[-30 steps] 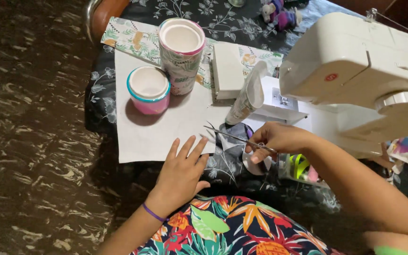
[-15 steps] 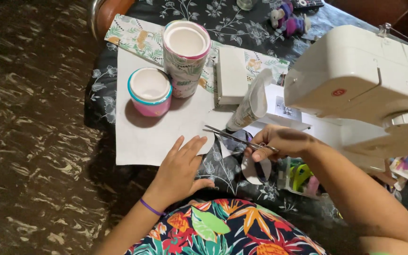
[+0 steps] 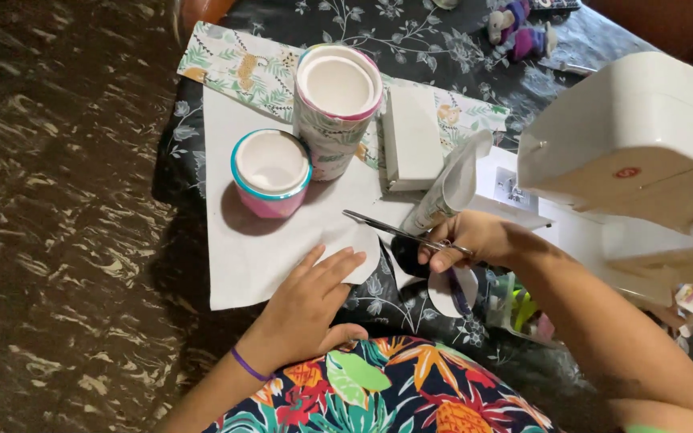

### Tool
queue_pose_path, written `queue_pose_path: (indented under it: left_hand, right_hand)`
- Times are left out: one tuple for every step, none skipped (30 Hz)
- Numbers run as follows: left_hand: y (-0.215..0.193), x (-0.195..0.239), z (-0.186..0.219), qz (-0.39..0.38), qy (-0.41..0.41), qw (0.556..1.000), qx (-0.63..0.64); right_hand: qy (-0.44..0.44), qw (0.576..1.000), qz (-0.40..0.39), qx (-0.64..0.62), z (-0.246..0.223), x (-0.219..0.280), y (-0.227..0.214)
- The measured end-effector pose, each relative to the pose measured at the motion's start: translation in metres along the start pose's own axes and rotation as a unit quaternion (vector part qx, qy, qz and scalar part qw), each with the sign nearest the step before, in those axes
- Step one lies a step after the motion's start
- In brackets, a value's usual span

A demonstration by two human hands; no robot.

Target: The person uses a knife to cut the rim of a patterned cup, then uses scissors to trim the cup further. They place the cup on a piece of white fabric, trace a circle with a purple pen, and cut out the fabric circle with scissors. Finally, they wrap the cut fabric around the cup.

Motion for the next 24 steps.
queue_pose_path:
  left_hand:
    - [-0.001, 0.0, -0.001, 0.001, -0.001, 1.0, 0.001]
    - [-0.001, 0.0, -0.001, 0.004, -0.002, 1.0, 0.012]
    - [-0.002, 0.0, -0.002, 0.007, -0.002, 1.0, 0.022]
    - [-0.003, 0.0, -0.002, 0.008, -0.002, 1.0, 0.024]
    - [-0.004, 0.0, -0.003, 0.014, -0.007, 0.999, 0.037]
    - [-0.004, 0.0, -0.003, 0.021, -0.012, 0.998, 0.05]
    - [-0.005, 0.001, -0.003, 0.022, -0.013, 0.998, 0.051]
    - [-0.007, 0.002, -0.004, 0.024, -0.025, 0.997, 0.074]
    - [-0.008, 0.003, -0.004, 0.027, -0.037, 0.994, 0.097]
    - [-0.016, -0.002, -0.003, 0.029, -0.038, 0.994, 0.098]
    - [-0.025, -0.008, -0.003, 0.062, -0.054, 0.989, 0.12]
    - [-0.034, -0.012, -0.002, 0.095, -0.071, 0.983, 0.142]
    - [-0.034, -0.013, -0.01, 0.096, -0.072, 0.982, 0.143]
    - [-0.034, -0.014, -0.019, 0.085, -0.106, 0.985, 0.106]
    - [-0.035, -0.014, -0.027, 0.074, -0.139, 0.985, 0.068]
    - [-0.031, -0.014, -0.031, 0.076, -0.14, 0.985, 0.067]
    - [-0.026, -0.013, -0.035, 0.059, -0.129, 0.99, 0.022]
    - [-0.022, -0.013, -0.039, 0.041, -0.116, 0.992, -0.022]
    - [-0.02, -0.011, -0.039, 0.042, -0.116, 0.992, -0.022]
    - [-0.016, -0.009, -0.039, -0.006, -0.116, 0.992, -0.058]
    - [-0.011, -0.007, -0.04, -0.053, -0.115, 0.987, -0.095]
    - [-0.012, -0.007, -0.04, -0.054, -0.116, 0.987, -0.093]
    - [-0.012, -0.007, -0.04, -0.081, -0.107, 0.983, -0.121]
    - [-0.013, -0.007, -0.04, -0.108, -0.099, 0.978, -0.15]
  right_hand:
    - [0.002, 1.0, 0.0, 0.0, -0.004, 0.0, 0.0]
    - [0.023, 0.999, 0.022, 0.03, -0.007, 0.001, -0.001]
    - [0.045, 0.996, 0.044, 0.059, -0.01, 0.001, -0.002]
    - [0.046, 0.996, 0.045, 0.059, -0.017, 0.003, -0.002]
    - [0.063, 0.993, 0.058, 0.083, -0.023, 0.004, -0.002]
    - [0.078, 0.989, 0.072, 0.107, -0.029, 0.006, -0.002]
    - [0.08, 0.988, 0.072, 0.107, -0.027, 0.003, -0.006]
    - [0.048, 0.99, 0.048, 0.126, -0.026, 0.0, -0.01]
    - [0.017, 0.989, 0.023, 0.146, -0.025, -0.003, -0.014]
    - [0.018, 0.989, 0.023, 0.147, -0.03, -0.002, -0.014]
    - [0.039, 0.985, 0.016, 0.169, -0.034, -0.001, -0.014]
    - [0.06, 0.98, 0.008, 0.191, -0.038, 0.0, -0.013]
    - [0.062, 0.98, 0.007, 0.192, -0.037, 0.001, -0.01]
    - [0.047, 0.987, 0.047, 0.147, -0.038, 0.001, -0.007]
    - [0.032, 0.99, 0.088, 0.102, -0.039, 0.001, -0.004]
    - [0.031, 0.99, 0.086, 0.104, -0.037, 0.001, -0.005]
    - [0.034, 0.99, 0.088, 0.108, -0.034, 0.0, -0.006]
    - [0.037, 0.989, 0.091, 0.111, -0.031, 0.001, -0.007]
    - [0.036, 0.989, 0.091, 0.112, -0.03, 0.0, -0.008]
    - [0.04, 0.987, 0.092, 0.122, -0.028, 0.0, -0.009]
    - [0.043, 0.986, 0.093, 0.133, -0.026, 0.0, -0.01]
    - [0.045, 0.986, 0.092, 0.133, -0.03, 0.0, -0.008]
    - [0.041, 0.986, 0.092, 0.135, -0.033, 0.001, -0.006]
    - [0.037, 0.986, 0.091, 0.138, -0.037, 0.001, -0.004]
Point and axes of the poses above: each hand's wrist, its own x-axis away from the middle knuckle, its own y-axis out of the palm, z = x × y, the point moved 1 cm from there along -x, towards the middle knuckle, and after that the axes turned 11 degrees about z, right-handed, at the moved point
